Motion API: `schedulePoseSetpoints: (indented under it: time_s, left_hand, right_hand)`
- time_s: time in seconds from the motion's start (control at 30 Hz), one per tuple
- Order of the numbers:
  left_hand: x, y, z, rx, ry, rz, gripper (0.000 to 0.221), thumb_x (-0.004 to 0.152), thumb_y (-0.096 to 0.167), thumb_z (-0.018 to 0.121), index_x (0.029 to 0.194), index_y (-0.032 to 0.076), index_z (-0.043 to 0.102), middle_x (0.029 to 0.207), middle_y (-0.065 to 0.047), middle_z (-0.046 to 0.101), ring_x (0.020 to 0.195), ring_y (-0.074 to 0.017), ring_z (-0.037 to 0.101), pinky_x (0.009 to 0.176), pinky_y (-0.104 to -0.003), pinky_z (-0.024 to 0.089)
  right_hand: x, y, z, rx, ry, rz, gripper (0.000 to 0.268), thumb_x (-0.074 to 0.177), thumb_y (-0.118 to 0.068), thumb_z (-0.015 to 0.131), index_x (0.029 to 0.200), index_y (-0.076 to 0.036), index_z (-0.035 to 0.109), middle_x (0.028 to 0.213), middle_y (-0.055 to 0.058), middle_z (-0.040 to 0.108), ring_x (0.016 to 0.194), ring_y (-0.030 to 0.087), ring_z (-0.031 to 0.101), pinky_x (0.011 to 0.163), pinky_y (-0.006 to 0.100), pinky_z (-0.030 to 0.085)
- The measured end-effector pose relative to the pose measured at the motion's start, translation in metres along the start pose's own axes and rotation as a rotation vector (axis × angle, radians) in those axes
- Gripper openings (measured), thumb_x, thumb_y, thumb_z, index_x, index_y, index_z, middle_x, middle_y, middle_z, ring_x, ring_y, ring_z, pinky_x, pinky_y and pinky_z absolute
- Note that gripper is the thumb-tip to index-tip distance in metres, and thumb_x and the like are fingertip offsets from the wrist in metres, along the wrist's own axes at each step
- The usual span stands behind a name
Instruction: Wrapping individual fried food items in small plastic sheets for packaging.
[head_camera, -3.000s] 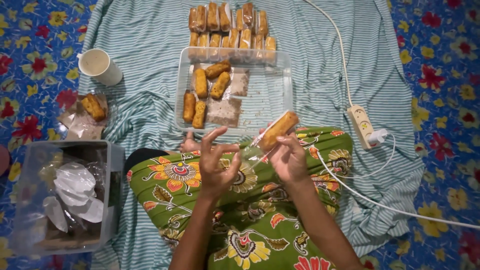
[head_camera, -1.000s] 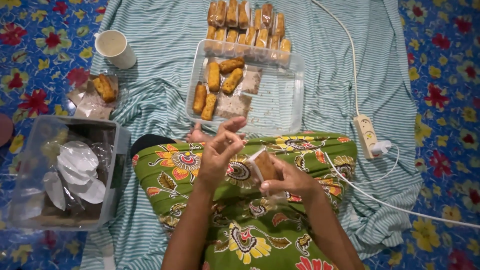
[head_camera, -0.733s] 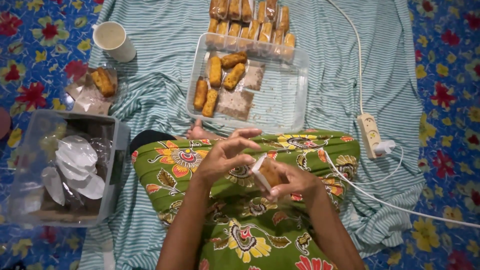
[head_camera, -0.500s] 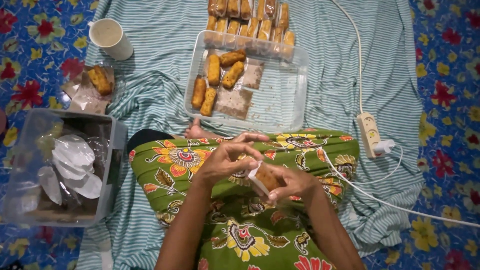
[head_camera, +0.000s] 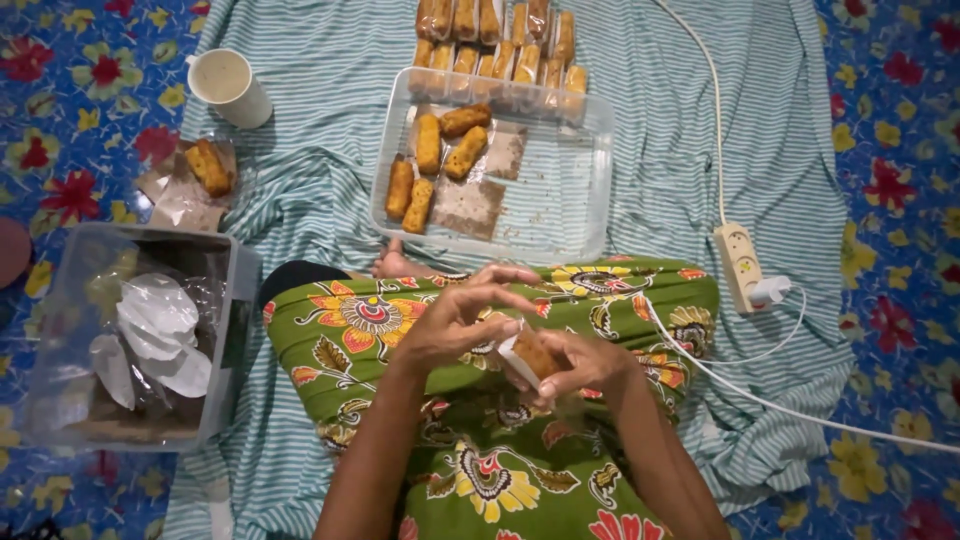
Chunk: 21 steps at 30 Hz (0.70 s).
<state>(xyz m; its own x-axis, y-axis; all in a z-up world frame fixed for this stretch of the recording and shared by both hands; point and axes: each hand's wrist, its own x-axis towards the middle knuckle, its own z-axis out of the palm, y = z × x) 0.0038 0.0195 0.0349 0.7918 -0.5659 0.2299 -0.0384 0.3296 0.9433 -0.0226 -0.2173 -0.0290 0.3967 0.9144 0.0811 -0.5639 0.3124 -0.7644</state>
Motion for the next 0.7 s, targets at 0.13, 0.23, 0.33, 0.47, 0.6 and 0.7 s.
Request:
schedulePoseSetpoints:
  time_s: [0.13,0.23,0.33,0.47,0.6,0.7]
  left_hand:
    - [0.001,-0.008,0.002,0.019,-0.005,0.051,0.01,0.095,0.015,0.071,0.101,0.008,0.074,0.135,-0.02,0.058,0.142,-0.0384,0.041,0.119,-0.066,0.023]
    - [0.003,-0.013,0.003,0.011,0.087,0.061,0.007,0.095,0.012,0.071,0.095,0.005,0.072,0.129,-0.02,0.06,0.139,-0.0376,0.045,0.119,-0.061,0.028]
    - [0.0,-0.014,-0.002,0.011,0.208,0.054,0.008,0.097,0.01,0.069,0.095,0.002,0.07,0.127,-0.019,0.061,0.137,-0.0352,0.048,0.118,-0.055,0.032]
    - [-0.004,-0.008,-0.006,0.061,0.207,0.022,0.013,0.099,0.011,0.068,0.105,0.002,0.073,0.126,-0.019,0.06,0.136,-0.0331,0.048,0.116,-0.052,0.033]
    - [-0.006,-0.023,-0.007,0.058,0.18,0.009,0.016,0.095,0.016,0.073,0.107,0.005,0.076,0.128,-0.02,0.06,0.135,-0.034,0.047,0.117,-0.054,0.031]
    - [-0.005,-0.027,-0.006,0.097,0.194,0.041,0.012,0.094,0.012,0.073,0.103,0.003,0.076,0.128,-0.021,0.062,0.134,-0.0344,0.05,0.116,-0.054,0.034]
  right_hand:
    - [0.007,-0.013,0.014,0.008,-0.017,0.012,0.055,0.09,-0.004,0.071,0.134,0.011,0.041,0.096,0.022,0.059,0.076,0.029,0.068,0.058,0.04,0.06]
    - [0.006,-0.007,0.007,0.028,-0.029,0.01,0.057,0.09,-0.003,0.07,0.136,0.009,0.039,0.097,0.022,0.058,0.077,0.029,0.066,0.058,0.04,0.059]
    - [0.008,-0.013,0.012,0.041,-0.034,-0.006,0.055,0.091,-0.004,0.07,0.135,0.006,0.039,0.098,0.02,0.057,0.079,0.028,0.066,0.06,0.04,0.059]
    - [0.005,-0.016,0.0,-0.014,-0.06,-0.026,0.052,0.093,-0.008,0.068,0.136,0.003,0.039,0.098,0.016,0.057,0.077,0.025,0.065,0.06,0.036,0.059]
    - [0.004,-0.008,-0.005,-0.025,0.059,-0.053,0.065,0.088,-0.01,0.073,0.139,0.007,0.036,0.094,0.02,0.058,0.075,0.027,0.068,0.054,0.035,0.057]
    - [0.008,-0.017,0.002,-0.05,0.129,-0.064,0.065,0.087,-0.01,0.073,0.139,0.009,0.038,0.093,0.022,0.06,0.073,0.029,0.069,0.053,0.035,0.057]
